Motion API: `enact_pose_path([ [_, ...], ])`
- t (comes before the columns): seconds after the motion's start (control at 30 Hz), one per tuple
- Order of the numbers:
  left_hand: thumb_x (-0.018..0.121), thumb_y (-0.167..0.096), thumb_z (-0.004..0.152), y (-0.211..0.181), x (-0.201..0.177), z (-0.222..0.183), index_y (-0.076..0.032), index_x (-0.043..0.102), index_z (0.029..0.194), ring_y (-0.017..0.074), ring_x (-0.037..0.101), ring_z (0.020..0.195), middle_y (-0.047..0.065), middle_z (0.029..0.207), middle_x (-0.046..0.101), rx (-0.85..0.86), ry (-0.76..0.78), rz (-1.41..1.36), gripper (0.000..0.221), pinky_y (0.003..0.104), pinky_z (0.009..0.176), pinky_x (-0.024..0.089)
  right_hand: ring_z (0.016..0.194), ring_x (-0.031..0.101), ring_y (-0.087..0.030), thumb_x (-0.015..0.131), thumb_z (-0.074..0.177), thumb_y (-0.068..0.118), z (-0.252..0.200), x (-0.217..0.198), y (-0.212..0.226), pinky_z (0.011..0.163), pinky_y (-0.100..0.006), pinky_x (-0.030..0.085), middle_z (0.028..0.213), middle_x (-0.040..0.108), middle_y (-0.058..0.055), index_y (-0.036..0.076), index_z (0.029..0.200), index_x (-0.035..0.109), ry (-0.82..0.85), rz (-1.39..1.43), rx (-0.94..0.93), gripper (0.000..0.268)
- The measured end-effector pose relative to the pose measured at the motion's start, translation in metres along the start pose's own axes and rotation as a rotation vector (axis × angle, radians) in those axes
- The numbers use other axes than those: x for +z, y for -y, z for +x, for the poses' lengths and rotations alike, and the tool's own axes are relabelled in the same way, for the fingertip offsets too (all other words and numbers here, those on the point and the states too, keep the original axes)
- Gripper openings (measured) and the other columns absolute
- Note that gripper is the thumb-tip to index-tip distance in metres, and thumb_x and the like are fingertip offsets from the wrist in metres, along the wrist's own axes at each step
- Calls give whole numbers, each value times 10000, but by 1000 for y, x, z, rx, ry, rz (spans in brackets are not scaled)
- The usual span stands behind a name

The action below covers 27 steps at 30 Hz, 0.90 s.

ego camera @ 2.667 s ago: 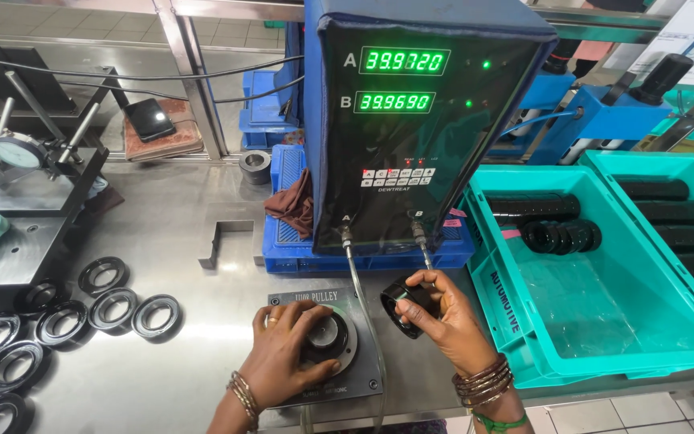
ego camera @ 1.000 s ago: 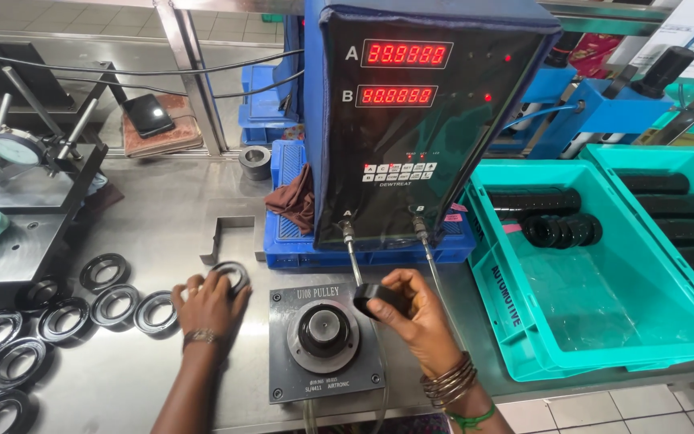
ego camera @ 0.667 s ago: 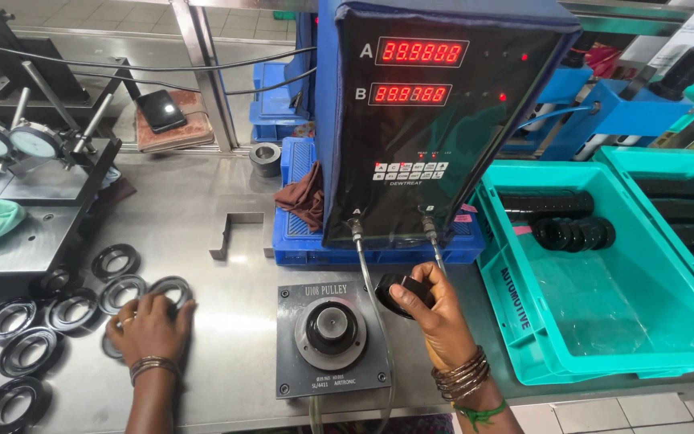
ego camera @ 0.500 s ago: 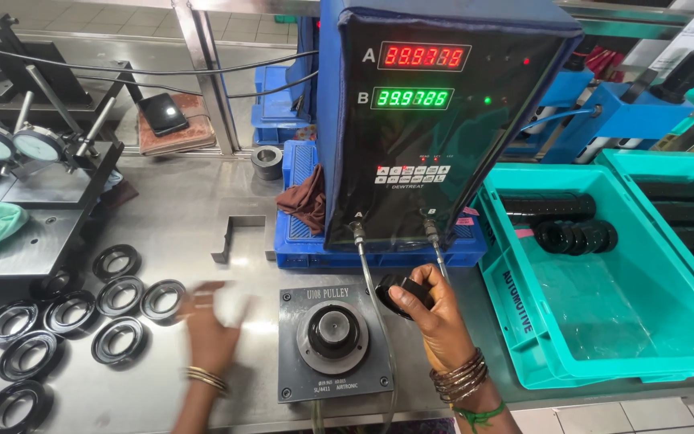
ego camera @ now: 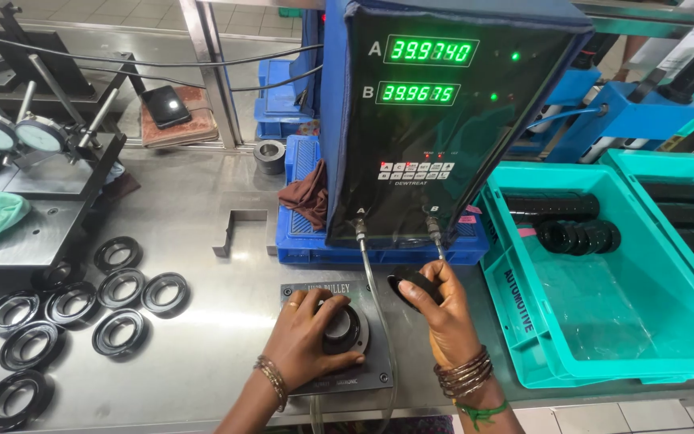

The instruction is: The recorder is seen inspecting and measuring circular metal components using a digital measurement device and a manual gauge fixture.

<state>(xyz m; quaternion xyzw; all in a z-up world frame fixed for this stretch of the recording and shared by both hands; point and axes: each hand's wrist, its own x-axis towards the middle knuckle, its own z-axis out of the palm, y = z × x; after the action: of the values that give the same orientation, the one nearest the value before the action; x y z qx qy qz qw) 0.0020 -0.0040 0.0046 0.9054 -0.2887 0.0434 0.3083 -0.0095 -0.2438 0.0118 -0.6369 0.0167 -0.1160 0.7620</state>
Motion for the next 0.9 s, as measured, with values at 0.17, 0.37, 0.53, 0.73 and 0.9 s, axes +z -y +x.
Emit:
enact_pose_path([
  [0.17, 942, -461, 577, -5, -19, 6, -89, 633, 962, 319, 575, 1060, 124, 1140, 637, 96, -243, -73, 618, 439, 885, 498, 816, 457, -63, 794, 832, 105, -7, 18, -5, 728, -232, 411, 890, 484, 34, 117, 920, 506, 57, -26, 9, 302],
  [0.37, 934, -454, 613, 63, -29, 35, -66, 540, 576, 286, 636, 964, 126, 1109, 682, -58, -659, -45, 554, 400, 788, 534, 899, 560, -182, 846, 728, 158, -23, 74, 3, 791, -314, 486, 948, 567, -37, 99, 871, 549, 200, -567, -336, 334],
  [0.53, 912, -527, 654, 163, 13, 39, -37, 548, 559, 311, 628, 942, 125, 1028, 702, -324, -678, 101, 618, 435, 841, 517, 1183, 556, -314, 863, 710, 179, -37, 94, 0, 982, -433, 482, 1099, 615, -106, 96, 832, 596, 333, -938, -735, 304],
  [0.73, 893, -497, 649, 183, 40, 32, -28, 703, 746, 379, 548, 1125, 154, 1179, 664, -475, -435, 190, 516, 442, 962, 484, 1209, 590, -303, 867, 772, 201, -12, 56, 7, 1022, -416, 499, 1186, 616, -116, 86, 911, 649, 361, -825, -661, 283],
  [0.9, 830, -400, 765, 190, 48, 34, -69, 770, 943, 444, 367, 1363, 182, 1498, 466, -416, -416, 291, 381, 525, 1113, 355, 955, 550, -119, 655, 1103, 162, 91, -82, 50, 906, -280, 503, 1044, 576, -39, 109, 1130, 537, -313, -79, -544, 132],
])
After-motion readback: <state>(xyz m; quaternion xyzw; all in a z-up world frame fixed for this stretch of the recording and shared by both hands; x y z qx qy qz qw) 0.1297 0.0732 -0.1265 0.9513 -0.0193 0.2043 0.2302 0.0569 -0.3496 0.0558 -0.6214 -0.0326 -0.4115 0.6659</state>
